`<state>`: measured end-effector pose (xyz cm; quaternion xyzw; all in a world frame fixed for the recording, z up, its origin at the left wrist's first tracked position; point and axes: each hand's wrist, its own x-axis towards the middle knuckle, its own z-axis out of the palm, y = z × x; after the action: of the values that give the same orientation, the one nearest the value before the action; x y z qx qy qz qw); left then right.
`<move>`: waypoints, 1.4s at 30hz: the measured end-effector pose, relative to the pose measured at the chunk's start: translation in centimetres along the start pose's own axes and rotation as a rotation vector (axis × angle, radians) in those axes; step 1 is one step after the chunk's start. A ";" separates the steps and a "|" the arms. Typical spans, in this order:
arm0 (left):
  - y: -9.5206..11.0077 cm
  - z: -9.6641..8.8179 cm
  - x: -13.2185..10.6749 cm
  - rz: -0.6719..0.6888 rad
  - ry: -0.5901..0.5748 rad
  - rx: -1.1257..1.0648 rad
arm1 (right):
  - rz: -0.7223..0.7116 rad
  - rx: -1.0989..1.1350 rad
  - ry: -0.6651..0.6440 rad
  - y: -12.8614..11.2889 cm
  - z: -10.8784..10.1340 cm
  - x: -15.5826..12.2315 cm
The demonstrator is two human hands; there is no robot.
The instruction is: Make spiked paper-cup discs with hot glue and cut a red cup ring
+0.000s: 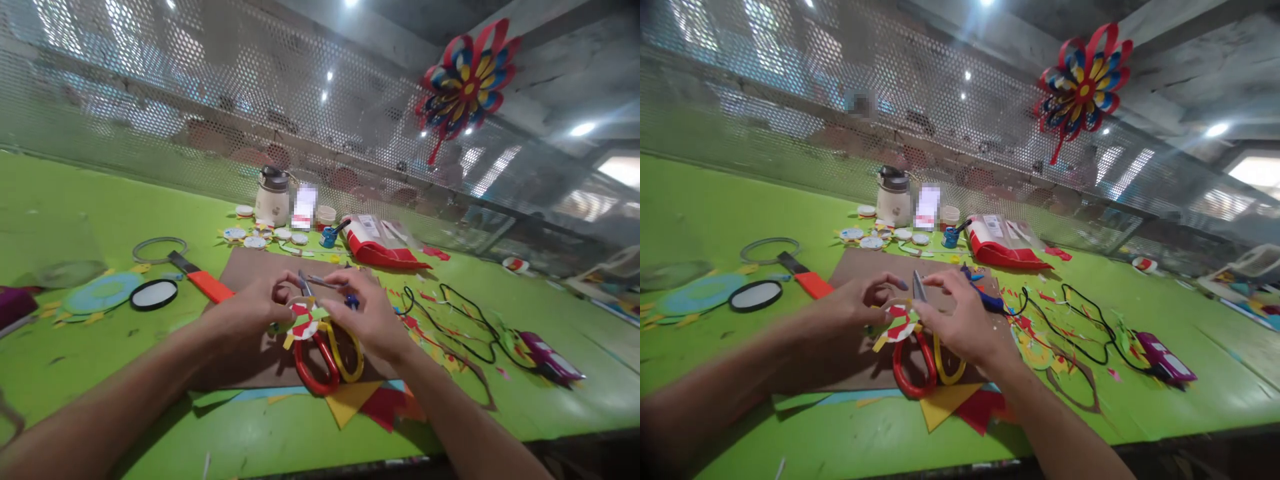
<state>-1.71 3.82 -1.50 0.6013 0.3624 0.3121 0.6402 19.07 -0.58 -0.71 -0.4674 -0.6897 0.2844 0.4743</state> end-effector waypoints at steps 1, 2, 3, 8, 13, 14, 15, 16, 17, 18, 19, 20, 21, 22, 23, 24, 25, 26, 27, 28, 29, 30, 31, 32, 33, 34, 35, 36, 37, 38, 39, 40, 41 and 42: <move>-0.1 0.1 0.1 0.011 -0.022 0.024 | 0.007 -0.065 -0.056 -0.3 0.2 -0.1; -0.3 0.1 0.2 0.016 -0.042 0.051 | 0.042 -0.094 -0.093 -0.5 0.6 -0.2; -0.4 0.1 0.4 0.022 -0.060 0.075 | 0.088 -0.098 -0.113 -0.6 0.9 -0.3; -1.1 -0.2 0.8 0.074 -0.156 0.110 | 0.225 0.087 -0.131 0.5 2.0 -0.3; -0.6 -0.2 0.4 0.032 -0.206 0.086 | 0.335 0.345 -0.160 1.2 1.9 -0.2; -0.4 0.0 0.2 0.028 -0.198 0.086 | 0.362 0.404 -0.161 1.1 1.8 -0.2; -0.2 0.1 0.0 0.025 -0.182 0.080 | 0.393 0.469 -0.167 1.0 1.8 -0.1; 0.0 0.3 -0.2 0.025 -0.161 0.067 | 0.425 0.538 -0.175 1.0 1.7 -0.1; 0.2 0.4 -0.4 0.024 -0.140 0.050 | 0.459 0.603 -0.187 1.0 1.7 -0.1; 0.3 0.6 -0.6 0.023 -0.122 0.031 | 0.493 0.661 -0.201 1.0 1.7 -0.1; 0.5 0.6 -0.7 0.018 -0.113 0.013 | 0.522 0.708 -0.209 1.0 1.7 0.0; 0.6 0.7 -0.8 0.011 -0.111 -0.002 | 0.546 0.741 -0.213 1.1 1.7 0.0; 0.6 0.6 -0.9 0.001 -0.116 -0.012 | 0.562 0.763 -0.212 1.1 1.8 0.0; 0.7 0.6 -0.9 -0.010 -0.122 -0.020 | 0.572 0.782 -0.208 1.1 1.9 -0.1; 0.7 0.5 -0.8 -0.020 -0.128 -0.026 | 0.584 0.800 -0.205 1.1 2.0 -0.1; 0.8 0.4 -0.8 -0.028 -0.132 -0.031 | 0.593 0.819 -0.200 1.1 2.0 -0.1; 0.8 0.3 -0.8 -0.030 -0.133 -0.035 | 0.601 0.836 -0.196 1.0 2.1 -0.2; 0.8 0.3 -0.7 -0.027 -0.130 -0.039 | 0.607 0.851 -0.193 0.9 2.2 -0.2; 0.8 0.3 -0.7 -0.023 -0.128 -0.042 | 0.610 0.865 -0.189 0.8 2.3 -0.2; 0.8 0.3 -0.8 -0.016 -0.123 -0.044 | 0.613 0.876 -0.189 0.7 2.4 -0.2; 0.9 0.4 -0.8 -0.010 -0.116 -0.044 | 0.614 0.885 -0.190 0.7 2.4 -0.2; 0.9 0.5 -0.9 -0.003 -0.106 -0.043 | 0.616 0.890 -0.191 0.7 2.4 -0.2; 0.9 0.6 -1.0 0.005 -0.095 -0.039 | 0.619 0.893 -0.194 0.7 2.4 -0.2; 0.8 0.6 -1.0 0.012 -0.090 -0.033 | 0.621 0.892 -0.196 0.7 2.4 -0.2; 0.8 0.6 -1.0 0.018 -0.089 -0.027 | 0.623 0.885 -0.194 0.8 2.4 -0.2; 0.8 0.6 -1.0 0.022 -0.093 -0.019 | 0.627 0.874 -0.188 0.9 2.4 -0.1; 0.7 0.5 -0.9 0.022 -0.100 -0.012 | 0.630 0.860 -0.176 1.0 2.3 -0.1; 0.6 0.3 -0.7 0.020 -0.108 -0.007 | 0.628 0.842 -0.161 1.2 2.3 0.0; 0.5 0.0 -0.5 0.015 -0.115 -0.003 | 0.616 0.817 -0.140 1.3 2.2 0.1; 0.4 -0.2 -0.3 0.010 -0.123 0.001 | 0.592 0.784 -0.118 1.4 2.0 0.2; 0.3 -0.4 -0.1 0.005 -0.130 0.007 | 0.555 0.746 -0.095 1.5 1.8 0.2; 0.2 -0.6 0.1 0.001 -0.140 0.017 | 0.504 0.707 -0.076 1.5 1.6 0.3; 0.2 -0.7 0.2 0.001 -0.149 0.029 | 0.444 0.662 -0.060 1.5 1.3 0.3; 0.2 -0.7 0.2 -0.001 -0.155 0.042 | 0.380 0.609 -0.048 1.3 1.0 0.3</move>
<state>-2.15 4.37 -1.37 0.6369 0.3184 0.2565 0.6536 18.61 0.29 -2.10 -0.4178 -0.4852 0.5707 0.5141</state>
